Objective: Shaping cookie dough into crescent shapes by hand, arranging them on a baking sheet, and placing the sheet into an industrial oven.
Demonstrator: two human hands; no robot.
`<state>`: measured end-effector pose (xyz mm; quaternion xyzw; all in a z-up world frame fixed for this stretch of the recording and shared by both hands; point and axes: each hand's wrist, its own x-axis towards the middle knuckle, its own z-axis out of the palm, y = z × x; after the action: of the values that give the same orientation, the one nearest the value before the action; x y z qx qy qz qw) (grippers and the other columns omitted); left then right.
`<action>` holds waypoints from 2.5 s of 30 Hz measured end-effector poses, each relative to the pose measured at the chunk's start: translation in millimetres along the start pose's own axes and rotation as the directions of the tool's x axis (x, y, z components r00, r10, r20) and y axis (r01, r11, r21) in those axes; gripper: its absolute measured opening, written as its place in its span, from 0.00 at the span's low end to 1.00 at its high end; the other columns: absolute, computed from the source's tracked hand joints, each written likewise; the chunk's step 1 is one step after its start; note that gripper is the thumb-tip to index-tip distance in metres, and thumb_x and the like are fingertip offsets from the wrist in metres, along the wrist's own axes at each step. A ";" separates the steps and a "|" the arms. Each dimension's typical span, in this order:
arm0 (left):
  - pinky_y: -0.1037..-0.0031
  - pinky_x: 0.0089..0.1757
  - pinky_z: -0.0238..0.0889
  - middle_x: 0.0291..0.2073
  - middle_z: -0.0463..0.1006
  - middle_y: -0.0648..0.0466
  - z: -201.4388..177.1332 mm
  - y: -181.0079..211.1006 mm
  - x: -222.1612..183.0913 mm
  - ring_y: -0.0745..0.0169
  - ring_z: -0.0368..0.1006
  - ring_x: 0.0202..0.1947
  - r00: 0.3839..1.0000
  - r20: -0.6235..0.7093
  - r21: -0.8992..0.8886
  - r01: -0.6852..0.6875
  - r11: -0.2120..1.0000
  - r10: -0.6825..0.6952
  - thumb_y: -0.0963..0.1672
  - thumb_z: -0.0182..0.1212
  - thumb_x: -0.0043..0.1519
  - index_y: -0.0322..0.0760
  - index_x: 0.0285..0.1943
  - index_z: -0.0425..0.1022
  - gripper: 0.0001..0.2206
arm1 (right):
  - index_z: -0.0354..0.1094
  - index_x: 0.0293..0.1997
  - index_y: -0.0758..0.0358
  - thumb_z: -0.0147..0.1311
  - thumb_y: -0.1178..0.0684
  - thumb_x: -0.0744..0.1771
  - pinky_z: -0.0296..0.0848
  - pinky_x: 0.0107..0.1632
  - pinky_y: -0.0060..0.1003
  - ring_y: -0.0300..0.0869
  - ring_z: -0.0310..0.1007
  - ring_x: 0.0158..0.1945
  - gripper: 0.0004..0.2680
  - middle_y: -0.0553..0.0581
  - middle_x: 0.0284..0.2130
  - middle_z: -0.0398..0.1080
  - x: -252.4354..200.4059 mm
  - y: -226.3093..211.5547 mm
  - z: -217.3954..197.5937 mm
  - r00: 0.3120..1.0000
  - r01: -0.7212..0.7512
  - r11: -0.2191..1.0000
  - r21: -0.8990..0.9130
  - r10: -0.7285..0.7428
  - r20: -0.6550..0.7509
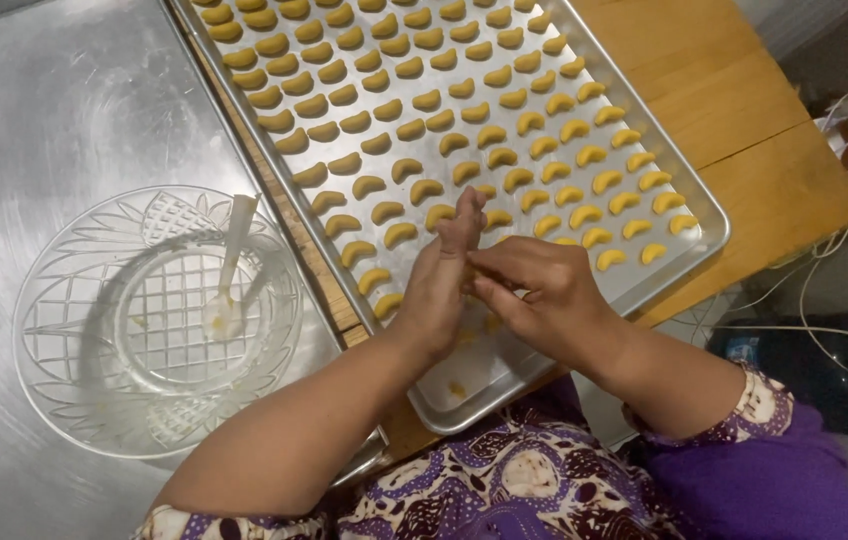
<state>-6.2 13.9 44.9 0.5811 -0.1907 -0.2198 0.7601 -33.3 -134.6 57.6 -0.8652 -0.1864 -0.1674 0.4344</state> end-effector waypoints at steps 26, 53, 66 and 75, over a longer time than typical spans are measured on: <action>0.63 0.36 0.61 0.39 0.71 0.51 -61.6 -6.8 -13.0 0.48 0.68 0.42 0.983 -0.150 0.983 0.137 -0.125 -0.102 0.45 0.73 0.52 0.39 0.41 0.86 0.11 | 0.81 0.42 0.51 0.65 0.47 0.64 0.76 0.46 0.47 0.57 0.77 0.42 0.06 0.57 0.35 0.76 27.0 98.5 74.0 0.840 -0.138 0.920 -0.368 0.305 0.449; 0.65 0.39 0.57 0.42 0.67 0.48 -55.7 -13.5 -2.1 0.50 0.63 0.46 0.936 -0.160 0.987 0.145 -0.069 -0.314 0.38 0.67 0.56 0.28 0.42 0.83 0.07 | 0.80 0.35 0.60 0.66 0.51 0.64 0.75 0.40 0.39 0.50 0.74 0.38 0.05 0.53 0.38 0.63 21.6 80.9 61.7 0.928 0.021 0.931 -0.365 0.118 0.354; 0.61 0.36 0.63 0.44 0.72 0.40 -71.9 35.4 -22.0 0.37 0.68 0.45 0.995 -0.095 0.995 0.094 0.035 0.034 0.34 0.69 0.46 0.30 0.46 0.85 0.17 | 0.80 0.32 0.57 0.68 0.54 0.61 0.76 0.35 0.44 0.51 0.78 0.30 0.03 0.57 0.24 0.75 3.6 30.4 12.9 0.883 -0.094 0.985 -0.143 0.149 0.446; 0.52 0.27 0.65 0.42 0.73 0.42 -74.6 55.5 -38.3 0.34 0.69 0.33 0.983 0.007 0.985 -0.038 0.167 0.185 0.30 0.57 0.45 0.31 0.59 0.76 0.28 | 0.73 0.36 0.62 0.61 0.55 0.67 0.72 0.33 0.47 0.50 0.73 0.31 0.03 0.55 0.29 0.68 -68.6 13.0 35.1 0.572 0.040 0.993 -0.110 0.067 0.818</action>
<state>8.9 107.5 78.5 0.9285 -0.2854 0.0435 0.2336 -82.6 -125.4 -2.2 -0.8695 -0.3495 0.2445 0.2489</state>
